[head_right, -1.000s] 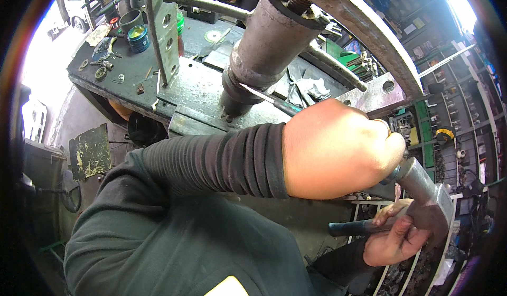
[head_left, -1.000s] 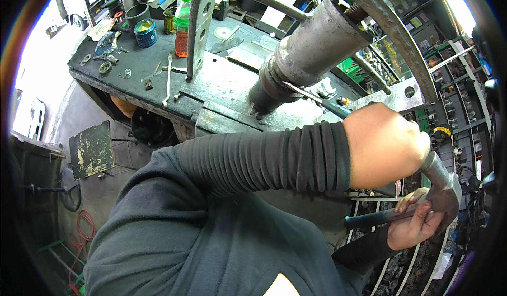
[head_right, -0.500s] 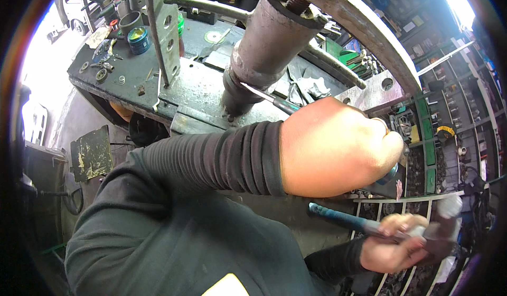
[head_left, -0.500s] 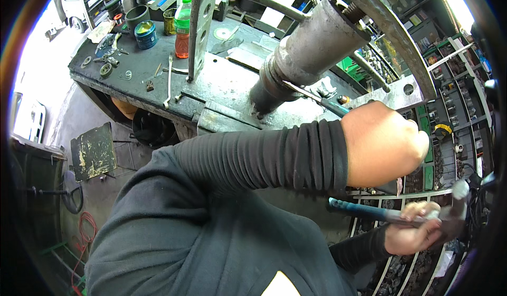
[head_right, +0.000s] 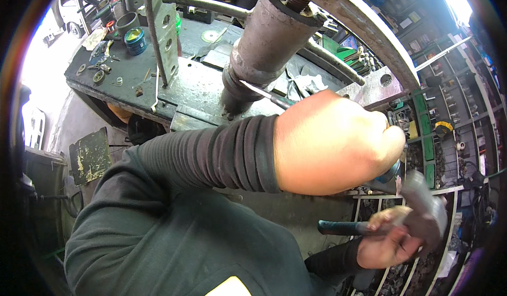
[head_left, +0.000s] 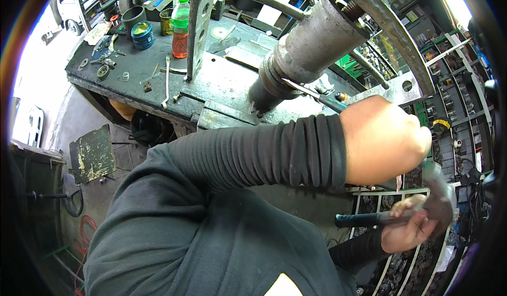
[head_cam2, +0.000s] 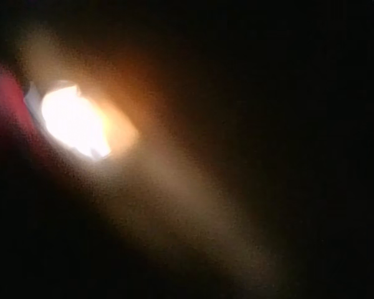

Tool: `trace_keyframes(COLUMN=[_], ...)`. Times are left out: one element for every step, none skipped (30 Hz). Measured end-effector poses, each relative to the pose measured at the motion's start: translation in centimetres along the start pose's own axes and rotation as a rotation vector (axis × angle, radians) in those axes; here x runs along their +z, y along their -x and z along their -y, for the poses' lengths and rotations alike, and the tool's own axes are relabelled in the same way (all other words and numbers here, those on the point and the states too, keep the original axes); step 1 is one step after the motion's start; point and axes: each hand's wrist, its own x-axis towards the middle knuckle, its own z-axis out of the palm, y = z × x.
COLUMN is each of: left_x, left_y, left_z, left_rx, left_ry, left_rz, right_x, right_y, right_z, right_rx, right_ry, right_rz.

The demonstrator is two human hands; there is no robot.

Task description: The person uses a hammer and a blue-handled punch to repeatedly tap a cylindrical metal component mounted on a workbench. They also use a wrench to tighten or adjust a fitting on the same component. The actions are repeated multiple times throughout the clip.

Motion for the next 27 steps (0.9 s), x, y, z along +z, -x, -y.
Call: trace_keyframes(left_x=[0.1,0.6,1.0,1.3,1.1,0.9,0.7,0.4,0.3,0.1,0.2,0.2,0.2,0.7,0.9,0.8,0.5,0.0,-0.4,-0.4,0.0,0.5,0.7,0.6,0.5,0.6,0.6], left_y=[0.1,0.3,0.4,0.4,0.4,0.4,0.5,0.5,0.3,0.2,0.3,0.3,0.4,0.2,0.1,0.2,0.3,0.3,0.5,0.5,0.4,0.3,0.5,0.7,0.8,0.8,0.7], left_z=[0.0,-0.2,-0.3,-0.2,-0.1,-0.1,-0.1,-0.2,-0.3,-0.3,-0.3,-0.3,-0.3,-0.3,-0.2,-0.2,-0.2,-0.1,0.0,-0.5,-0.4,-0.3,-0.1,0.0,0.1,0.1,0.1], left_rx=[0.003,0.005,0.008,-0.004,0.001,0.006,0.01,-0.001,-0.004,-0.007,-0.002,0.003,0.008,0.015,0.019,0.015,0.014,0.012,0.01,-0.02,0.001,0.021,0.031,0.023,0.02,0.025,0.029], left_ry=[0.007,0.021,0.036,0.049,0.037,0.025,0.012,0.009,0.021,0.031,0.032,0.033,0.034,0.039,0.04,0.044,0.016,-0.011,-0.039,0.004,0.02,0.035,0.026,0.038,0.03,0.036,0.042], left_rz=[0.006,0.014,0.022,0.046,0.043,0.041,0.038,0.037,0.033,0.029,0.034,0.038,0.041,0.036,0.029,0.018,0.027,0.037,0.046,0.071,0.072,0.073,0.075,0.089,0.082,0.078,0.075], right_x=[-0.5,-0.9,-0.6,0.3,1.2,1.1,0.9,0.6,0.0,-1.9,-2.6,-2.8,-2.6,-0.1,2.5,2.7,2.3,1.9,1.5,0.3,0.1,0.2,1.1,1.9,1.5,1.1,1.2], right_y=[-0.4,-0.8,-0.2,0.9,1.3,1.3,1.1,0.9,0.5,-0.1,-0.9,-0.6,-0.2,0.3,1.0,2.0,1.8,1.6,1.3,0.9,1.2,1.6,1.8,2.1,1.9,1.7,1.5], right_z=[0.4,0.8,0.4,-0.4,-1.0,-0.5,-0.1,0.3,1.1,1.6,2.2,1.8,1.3,0.8,0.4,0.5,0.1,0.0,0.0,0.8,0.6,0.0,-0.5,-0.7,-0.4,0.0,0.3], right_rx=[0.022,0.012,-0.013,-0.036,-0.063,-0.03,-0.003,0.027,0.052,0.019,-0.006,-0.062,-0.118,-0.064,-0.007,-0.035,-0.036,-0.038,-0.039,0.033,0.044,0.054,0.031,0.0,-0.005,-0.015,-0.049], right_ry=[-0.067,-0.238,-0.117,0.003,0.108,0.145,0.078,0.018,-0.028,-0.074,-0.138,-0.188,-0.236,-0.164,-0.095,0.136,0.106,0.08,0.054,-0.097,-0.12,-0.144,-0.05,0.047,0.061,0.084,0.115], right_rz=[-0.047,0.017,0.029,0.041,0.055,0.069,0.006,-0.053,-0.121,-0.035,0.061,-0.036,-0.134,-0.343,-0.548,0.082,0.094,-0.003,-0.099,-0.079,-0.143,-0.207,-0.071,0.066,0.067,0.055,0.007])
